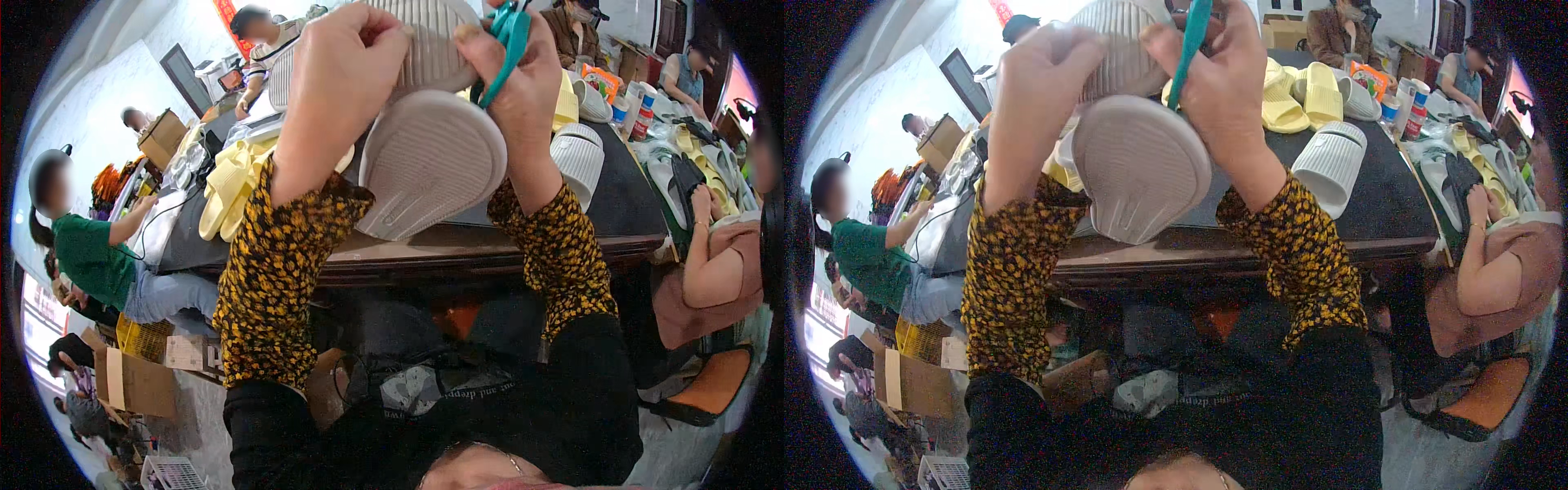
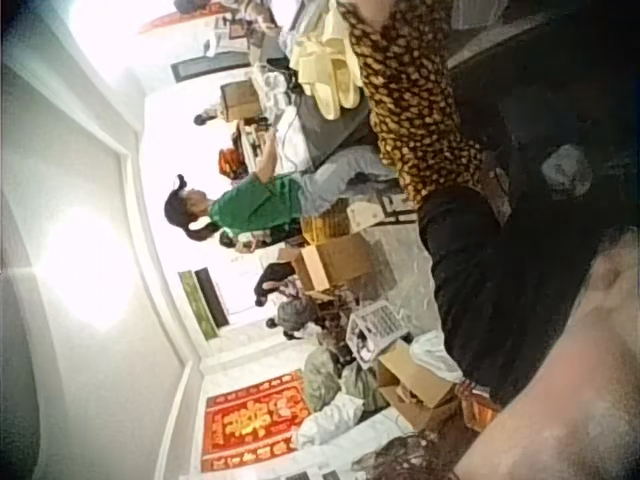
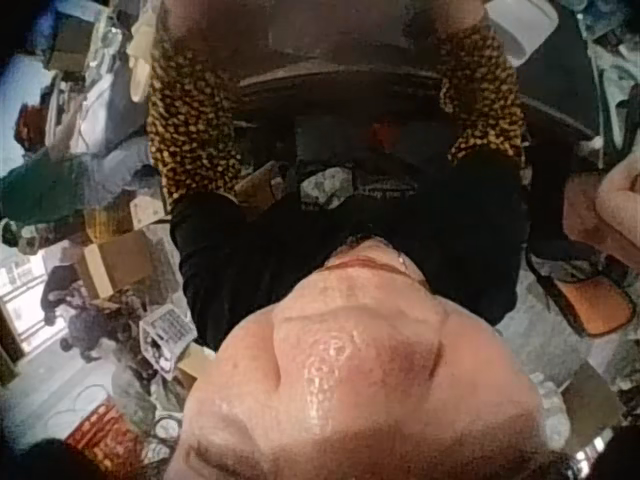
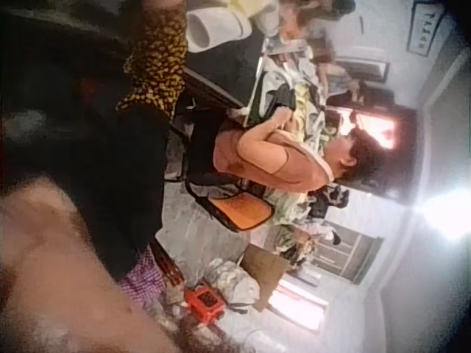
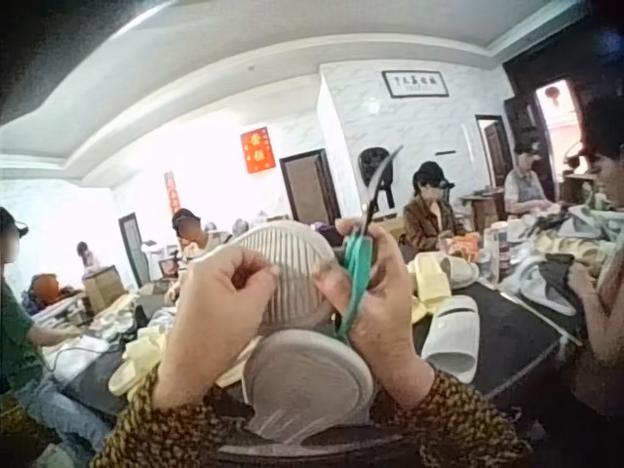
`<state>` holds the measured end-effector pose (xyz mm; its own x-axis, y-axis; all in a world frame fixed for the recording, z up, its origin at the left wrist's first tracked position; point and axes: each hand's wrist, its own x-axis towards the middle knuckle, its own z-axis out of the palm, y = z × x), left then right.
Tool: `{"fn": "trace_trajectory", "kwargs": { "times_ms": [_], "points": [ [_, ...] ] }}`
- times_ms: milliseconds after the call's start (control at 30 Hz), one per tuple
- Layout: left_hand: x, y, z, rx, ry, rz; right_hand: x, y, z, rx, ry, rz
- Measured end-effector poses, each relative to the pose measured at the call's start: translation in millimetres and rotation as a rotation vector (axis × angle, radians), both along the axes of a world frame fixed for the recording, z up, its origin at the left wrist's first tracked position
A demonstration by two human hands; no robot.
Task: Trimming excess material from rubber slippers using a pair of snips.
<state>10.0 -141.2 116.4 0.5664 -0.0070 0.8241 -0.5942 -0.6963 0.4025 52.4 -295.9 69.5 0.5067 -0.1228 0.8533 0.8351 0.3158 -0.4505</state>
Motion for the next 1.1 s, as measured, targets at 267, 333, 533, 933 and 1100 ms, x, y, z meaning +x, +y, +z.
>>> {"fn": "trace_trajectory", "kwargs": {
  "times_ms": [267, 333, 533, 933, 1100],
  "points": [
    [-2.9, 19.9, 7.9, -0.150, -0.015, -0.059, 4.4, 33.6, 26.9, -0.011, -0.209, 0.092],
    [4.9, 28.7, 8.0, -0.158, 0.042, -0.084, 10.3, 35.9, 27.9, -0.085, -0.229, 0.034],
    [38.8, 58.4, -49.4, -0.519, 0.286, -0.380, 31.2, 60.1, -16.6, -0.315, -0.349, -0.354],
    [-19.6, 92.8, -213.2, -1.165, 0.478, -0.488, 11.2, 75.9, -148.4, -0.801, 0.009, 0.265],
    [-37.7, 87.2, -241.7, -1.047, 0.385, -0.311, 11.5, 73.0, -155.1, -0.846, 0.173, 0.229]
  ]
}}
